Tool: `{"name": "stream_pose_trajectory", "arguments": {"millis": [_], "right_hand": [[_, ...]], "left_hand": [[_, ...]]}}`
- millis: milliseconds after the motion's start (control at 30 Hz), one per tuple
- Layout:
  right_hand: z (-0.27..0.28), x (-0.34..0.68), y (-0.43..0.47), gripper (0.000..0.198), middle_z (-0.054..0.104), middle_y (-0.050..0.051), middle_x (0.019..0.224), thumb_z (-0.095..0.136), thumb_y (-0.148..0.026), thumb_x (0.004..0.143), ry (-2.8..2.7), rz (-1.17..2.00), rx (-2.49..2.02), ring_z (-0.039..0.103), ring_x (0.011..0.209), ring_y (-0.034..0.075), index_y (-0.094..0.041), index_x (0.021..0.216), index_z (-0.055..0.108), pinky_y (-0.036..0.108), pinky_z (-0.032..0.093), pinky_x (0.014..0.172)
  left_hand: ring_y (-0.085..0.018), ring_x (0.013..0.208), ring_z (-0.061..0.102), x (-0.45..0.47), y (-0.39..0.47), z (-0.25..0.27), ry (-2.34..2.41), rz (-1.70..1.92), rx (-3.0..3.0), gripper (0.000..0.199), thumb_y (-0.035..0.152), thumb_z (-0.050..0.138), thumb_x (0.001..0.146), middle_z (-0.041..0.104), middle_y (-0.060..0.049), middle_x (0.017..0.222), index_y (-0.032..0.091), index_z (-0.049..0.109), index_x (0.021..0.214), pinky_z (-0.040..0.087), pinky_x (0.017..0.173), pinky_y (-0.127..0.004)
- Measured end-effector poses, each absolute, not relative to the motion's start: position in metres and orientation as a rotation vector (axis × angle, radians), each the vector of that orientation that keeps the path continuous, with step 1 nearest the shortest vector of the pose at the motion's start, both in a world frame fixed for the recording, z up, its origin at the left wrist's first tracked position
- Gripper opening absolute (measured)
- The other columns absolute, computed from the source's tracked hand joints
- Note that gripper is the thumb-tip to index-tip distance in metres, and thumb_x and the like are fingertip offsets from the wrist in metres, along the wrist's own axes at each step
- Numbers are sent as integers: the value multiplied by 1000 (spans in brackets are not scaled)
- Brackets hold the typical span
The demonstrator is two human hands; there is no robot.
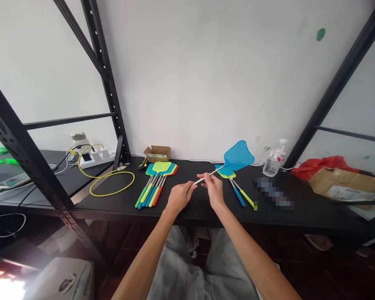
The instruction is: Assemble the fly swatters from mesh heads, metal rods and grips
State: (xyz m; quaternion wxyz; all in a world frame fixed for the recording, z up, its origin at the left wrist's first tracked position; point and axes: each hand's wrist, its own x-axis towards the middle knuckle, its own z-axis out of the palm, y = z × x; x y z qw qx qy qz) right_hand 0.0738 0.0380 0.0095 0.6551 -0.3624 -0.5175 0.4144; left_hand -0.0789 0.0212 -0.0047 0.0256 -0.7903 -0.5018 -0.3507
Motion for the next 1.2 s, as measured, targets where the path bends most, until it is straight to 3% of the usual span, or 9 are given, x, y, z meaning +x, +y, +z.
{"name": "stream_pose_trajectory", "arguments": {"millis": [233,467,767,1200], "right_hand": [[33,101,41,42,70,9,114,65,-57,79,-922,1139,-642,65,100,21,-23,104,68,28,53,71],[70,150,66,35,68,3,118,67,-58,77,-660,1057,-462,66,102,21,-28,95,63,34,54,78],[76,142,67,32,72,0,100,85,-35,62,-642,1032,-497,67,86,18,-26,86,65,30,52,70],[45,96,56,30,71,3,91,84,-37,63,-719,1024,-543,66,83,18,-22,75,63,31,51,70]], "left_hand": [[-15,65,59,-76,17,0,-1538,-1153,-2445,43,46,27,101,63,-3,71,21,60,90,29,59,-24],[-15,63,58,-77,16,1,-1579,-1145,-2433,44,48,27,101,61,-2,67,22,59,85,29,59,-24],[-16,61,57,-78,17,1,-1571,-1140,-2458,46,49,26,101,59,-2,65,22,57,81,28,58,-24],[-16,61,57,-80,21,-2,-1613,-1162,-2438,46,50,26,100,57,-2,63,22,57,81,28,58,-24]]}}
